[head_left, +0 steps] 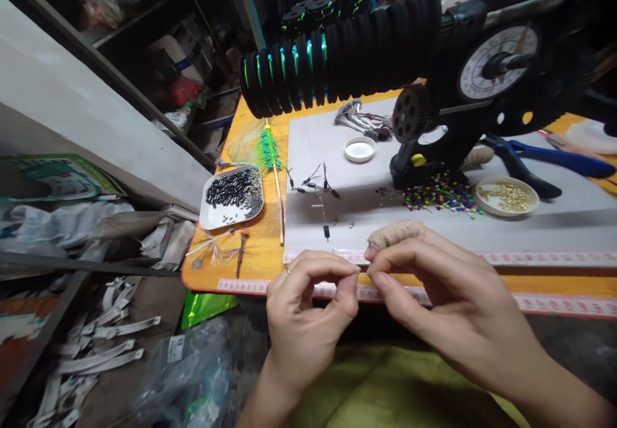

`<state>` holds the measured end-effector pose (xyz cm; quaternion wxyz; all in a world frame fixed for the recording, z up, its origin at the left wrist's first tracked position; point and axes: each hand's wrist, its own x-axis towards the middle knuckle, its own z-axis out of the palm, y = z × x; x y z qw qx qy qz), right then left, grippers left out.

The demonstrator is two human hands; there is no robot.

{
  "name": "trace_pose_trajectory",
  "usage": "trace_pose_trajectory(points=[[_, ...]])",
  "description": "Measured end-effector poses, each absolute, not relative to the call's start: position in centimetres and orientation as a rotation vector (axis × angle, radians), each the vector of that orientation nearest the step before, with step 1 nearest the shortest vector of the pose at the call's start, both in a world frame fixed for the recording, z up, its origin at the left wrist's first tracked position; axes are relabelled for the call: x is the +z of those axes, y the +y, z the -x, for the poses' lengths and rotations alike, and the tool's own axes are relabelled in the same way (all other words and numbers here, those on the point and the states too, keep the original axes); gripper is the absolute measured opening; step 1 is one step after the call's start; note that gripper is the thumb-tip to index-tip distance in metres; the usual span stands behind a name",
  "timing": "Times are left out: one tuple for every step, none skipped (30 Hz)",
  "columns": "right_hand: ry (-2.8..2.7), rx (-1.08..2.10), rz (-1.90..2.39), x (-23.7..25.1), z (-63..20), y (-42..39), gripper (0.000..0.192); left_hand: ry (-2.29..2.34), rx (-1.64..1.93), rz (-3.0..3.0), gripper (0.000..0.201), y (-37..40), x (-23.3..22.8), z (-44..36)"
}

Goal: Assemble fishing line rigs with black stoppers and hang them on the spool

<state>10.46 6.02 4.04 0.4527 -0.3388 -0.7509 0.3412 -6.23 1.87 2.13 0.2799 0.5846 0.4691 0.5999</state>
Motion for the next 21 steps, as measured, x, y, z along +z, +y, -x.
trace_pose_trajectory(points=[[-1.843,0.886,0.838,4.0,-10.4,6.1,0.011,1.251,1.632,-1.524,0.018,1.8,2.1,6.0],[-1.835,0.926,0.839,4.0,-10.3,6.1,0.011,1.245,1.653,-1.484,0.016,1.8,2.0,5.9],[-1.829,0.959,0.838,4.0,-10.2,6.1,0.011,1.236,1.669,-1.448,0.014,1.8,2.0,5.7],[-1.824,0.987,0.836,4.0,-10.2,6.1,0.011,1.224,1.682,-1.419,0.012,1.8,1.9,5.5],[-1.817,1.010,0.833,3.9,-10.1,6.0,0.011,1.211,1.690,-1.396,0.011,1.8,1.9,5.4],[-1.807,1.032,0.830,3.9,-10.1,6.0,0.011,1.201,1.696,-1.379,0.010,1.9,1.9,5.3],[-1.796,1.056,0.824,3.9,-10.1,6.0,0.011,1.191,1.703,-1.367,0.009,1.9,1.8,5.2],[-1.784,1.080,0.819,3.9,-10.1,5.9,0.011,1.185,1.707,-1.352,0.008,1.9,1.8,5.1],[-1.773,1.104,0.814,3.9,-10.0,5.9,0.011,1.180,1.709,-1.333,0.007,1.9,1.8,5.1],[-1.763,1.125,0.809,4.0,-10.0,5.9,0.011,1.174,1.709,-1.311,0.007,1.9,1.7,5.0],[-1.754,1.142,0.804,4.0,-10.0,5.9,0.011,1.166,1.706,-1.291,0.006,2.0,1.7,5.0],[-1.750,1.159,0.800,4.1,-10.0,5.9,0.011,1.159,1.701,-1.274,0.006,2.0,1.7,4.9],[-1.750,1.176,0.795,4.1,-9.9,5.9,0.010,1.153,1.695,-1.266,0.005,2.0,1.6,4.8],[-1.756,1.189,0.790,4.2,-9.9,6.0,0.011,1.148,1.693,-1.262,0.006,2.0,1.6,4.7],[-1.770,1.193,0.783,4.2,-9.9,6.1,0.011,1.146,1.696,-1.261,0.006,1.9,1.5,4.6],[-1.792,1.180,0.777,4.2,-9.9,6.1,0.012,1.149,1.701,-1.266,0.006,1.9,1.4,4.5],[-1.819,1.143,0.775,4.2,-9.9,6.2,0.012,1.154,1.715,-1.278,0.006,1.8,1.4,4.3],[-1.847,1.081,0.785,4.1,-10.0,6.2,0.013,1.157,1.734,-1.295,0.007,1.7,1.3,4.2],[-1.875,0.999,0.801,4.0,-10.1,6.2,0.014,1.158,1.754,-1.310,0.009,1.6,1.2,4.1],[-1.901,0.914,0.819,3.9,-10.2,6.2,0.015,1.158,1.770,-1.313,0.011,1.6,1.2,4.0],[-1.918,0.843,0.834,3.8,-10.4,6.2,0.015,1.152,1.777,-1.298,0.013,1.5,1.2,3.9]])
